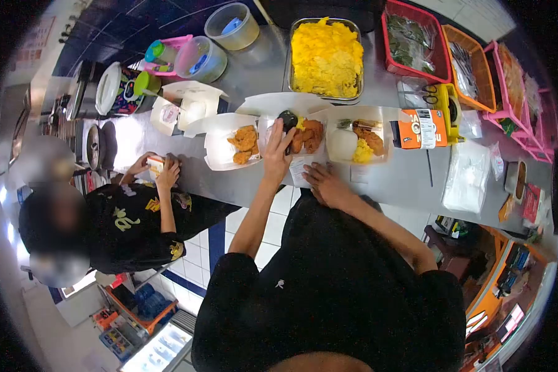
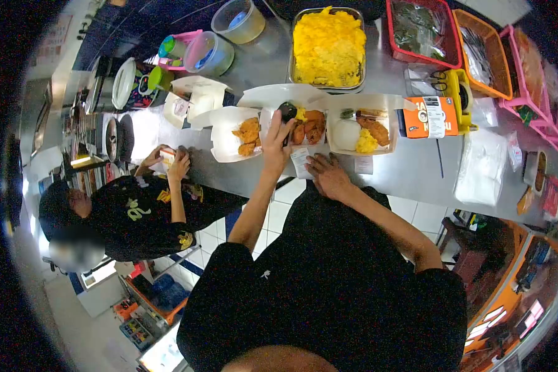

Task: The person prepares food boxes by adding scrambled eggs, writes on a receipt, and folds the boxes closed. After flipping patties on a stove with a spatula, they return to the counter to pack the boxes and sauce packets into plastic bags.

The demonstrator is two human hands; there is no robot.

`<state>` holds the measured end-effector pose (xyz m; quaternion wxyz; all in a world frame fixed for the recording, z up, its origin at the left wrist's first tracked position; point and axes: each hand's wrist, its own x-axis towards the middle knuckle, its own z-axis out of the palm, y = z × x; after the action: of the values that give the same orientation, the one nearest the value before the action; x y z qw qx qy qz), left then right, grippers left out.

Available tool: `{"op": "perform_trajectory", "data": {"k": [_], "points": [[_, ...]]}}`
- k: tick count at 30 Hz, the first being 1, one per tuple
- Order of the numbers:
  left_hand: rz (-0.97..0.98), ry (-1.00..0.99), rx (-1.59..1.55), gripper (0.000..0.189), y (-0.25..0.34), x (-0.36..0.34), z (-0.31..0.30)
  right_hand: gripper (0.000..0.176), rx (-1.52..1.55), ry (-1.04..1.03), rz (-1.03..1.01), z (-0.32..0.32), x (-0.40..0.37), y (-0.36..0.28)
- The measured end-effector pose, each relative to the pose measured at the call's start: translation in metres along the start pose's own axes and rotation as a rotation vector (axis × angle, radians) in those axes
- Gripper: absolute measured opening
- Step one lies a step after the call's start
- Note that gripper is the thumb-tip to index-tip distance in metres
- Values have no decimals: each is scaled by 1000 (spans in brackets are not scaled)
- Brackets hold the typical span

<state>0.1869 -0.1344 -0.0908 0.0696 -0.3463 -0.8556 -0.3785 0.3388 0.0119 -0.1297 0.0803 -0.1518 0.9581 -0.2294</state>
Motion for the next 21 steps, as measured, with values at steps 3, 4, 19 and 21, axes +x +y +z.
{"op": "perform_trajectory", "data": {"k": [3, 4, 19, 21], "points": [[31, 123, 32, 65, -5, -4, 11, 52, 46, -3, -2, 1, 0, 1], [-22, 62, 47, 62, -5, -7, 13, 51, 48, -12, 3, 4, 0, -1], [-243, 299, -210, 29, -1, 3, 19, 53, 30, 68, 33, -1, 9, 5], [-313, 303, -237, 30, -1, 1, 17, 55, 45, 85, 7, 2, 7, 3]]}}
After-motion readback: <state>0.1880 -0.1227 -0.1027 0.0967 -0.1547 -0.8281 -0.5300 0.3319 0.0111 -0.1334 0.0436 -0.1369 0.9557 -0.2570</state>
